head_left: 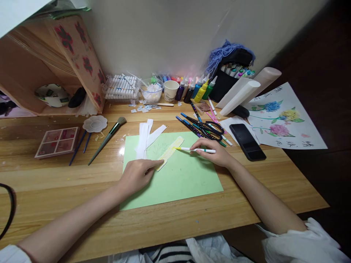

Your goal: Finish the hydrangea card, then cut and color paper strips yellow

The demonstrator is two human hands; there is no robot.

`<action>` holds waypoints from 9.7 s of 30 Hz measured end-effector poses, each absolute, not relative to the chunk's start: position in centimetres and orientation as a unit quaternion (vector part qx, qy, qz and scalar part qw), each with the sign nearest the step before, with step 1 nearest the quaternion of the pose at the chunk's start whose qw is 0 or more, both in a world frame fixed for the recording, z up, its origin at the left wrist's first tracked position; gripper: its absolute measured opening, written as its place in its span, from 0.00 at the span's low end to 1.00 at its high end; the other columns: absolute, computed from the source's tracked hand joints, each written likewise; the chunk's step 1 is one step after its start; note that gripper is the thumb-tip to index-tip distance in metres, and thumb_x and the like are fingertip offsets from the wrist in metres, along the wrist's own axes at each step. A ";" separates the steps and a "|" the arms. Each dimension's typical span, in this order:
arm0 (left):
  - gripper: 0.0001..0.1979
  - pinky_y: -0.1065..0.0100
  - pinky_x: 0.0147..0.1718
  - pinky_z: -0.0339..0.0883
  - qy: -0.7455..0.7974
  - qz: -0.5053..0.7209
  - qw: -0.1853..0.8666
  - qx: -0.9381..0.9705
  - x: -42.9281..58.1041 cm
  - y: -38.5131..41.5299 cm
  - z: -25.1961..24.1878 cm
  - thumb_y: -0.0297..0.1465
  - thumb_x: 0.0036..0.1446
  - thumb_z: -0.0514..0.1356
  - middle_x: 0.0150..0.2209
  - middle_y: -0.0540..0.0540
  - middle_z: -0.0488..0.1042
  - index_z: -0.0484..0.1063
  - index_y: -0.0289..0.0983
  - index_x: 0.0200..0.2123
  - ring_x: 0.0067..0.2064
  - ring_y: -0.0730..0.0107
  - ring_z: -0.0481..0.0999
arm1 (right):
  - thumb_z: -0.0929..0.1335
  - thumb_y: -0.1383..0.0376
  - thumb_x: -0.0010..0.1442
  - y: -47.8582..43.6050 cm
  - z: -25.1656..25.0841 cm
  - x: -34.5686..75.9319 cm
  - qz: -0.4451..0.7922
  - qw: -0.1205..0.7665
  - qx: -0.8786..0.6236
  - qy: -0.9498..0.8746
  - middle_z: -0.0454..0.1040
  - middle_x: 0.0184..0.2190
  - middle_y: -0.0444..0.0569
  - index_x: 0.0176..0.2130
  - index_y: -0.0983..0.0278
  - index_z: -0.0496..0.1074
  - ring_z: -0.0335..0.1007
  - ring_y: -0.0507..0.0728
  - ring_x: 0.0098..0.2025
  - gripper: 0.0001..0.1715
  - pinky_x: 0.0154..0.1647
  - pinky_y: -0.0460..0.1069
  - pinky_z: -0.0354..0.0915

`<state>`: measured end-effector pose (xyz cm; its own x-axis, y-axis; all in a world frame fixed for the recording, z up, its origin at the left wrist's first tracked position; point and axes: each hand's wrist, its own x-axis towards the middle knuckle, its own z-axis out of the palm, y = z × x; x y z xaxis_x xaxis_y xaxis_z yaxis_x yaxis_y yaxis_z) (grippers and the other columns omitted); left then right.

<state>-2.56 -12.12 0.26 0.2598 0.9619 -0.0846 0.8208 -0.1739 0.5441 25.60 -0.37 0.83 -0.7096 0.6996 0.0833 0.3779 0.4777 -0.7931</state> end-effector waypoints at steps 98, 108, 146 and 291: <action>0.17 0.69 0.26 0.60 0.547 0.022 0.029 0.837 -1.6 -9.6 0.3 0.33 0.66 0.43 0.30 0.45 0.75 0.63 0.38 0.53 0.30 0.65 0.74 | 0.62 0.62 0.63 -3.2 0.5 23.1 0.453 0.287 -0.345 -0.770 0.74 0.40 0.48 0.43 0.60 0.70 0.70 0.57 0.43 0.10 0.44 0.50 0.64; 0.19 0.67 0.23 0.60 0.529 0.020 0.004 0.848 -2.0 -9.7 -0.4 0.32 0.66 0.43 0.28 0.47 0.75 0.61 0.35 0.56 0.29 0.65 0.74 | 0.62 0.70 0.60 -3.2 -0.3 22.5 0.330 0.265 -0.307 -0.852 0.74 0.35 0.49 0.42 0.61 0.70 0.68 0.57 0.39 0.11 0.41 0.52 0.63; 0.17 0.71 0.19 0.50 0.535 0.102 -0.066 0.836 -1.9 -10.1 -1.0 0.34 0.65 0.46 0.21 0.49 0.73 0.71 0.37 0.48 0.22 0.71 0.71 | 0.62 0.72 0.57 -3.6 0.2 23.2 0.126 0.155 -0.158 -0.967 0.72 0.34 0.53 0.40 0.65 0.70 0.64 0.58 0.37 0.11 0.36 0.52 0.63; 0.20 0.69 0.24 0.61 0.436 0.090 -0.039 0.895 -3.4 -9.9 0.0 0.38 0.63 0.46 0.24 0.47 0.72 0.67 0.34 0.51 0.25 0.68 0.72 | 0.61 0.67 0.62 -5.1 -0.3 22.6 0.398 0.216 -0.340 -0.824 0.71 0.37 0.49 0.46 0.60 0.69 0.69 0.56 0.40 0.13 0.42 0.50 0.63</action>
<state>-3.35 -9.94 0.01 0.6041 0.7728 0.1947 0.7869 -0.6170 0.0074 22.63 -5.13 -0.27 -0.6759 0.7320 0.0853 0.3887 0.4524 -0.8027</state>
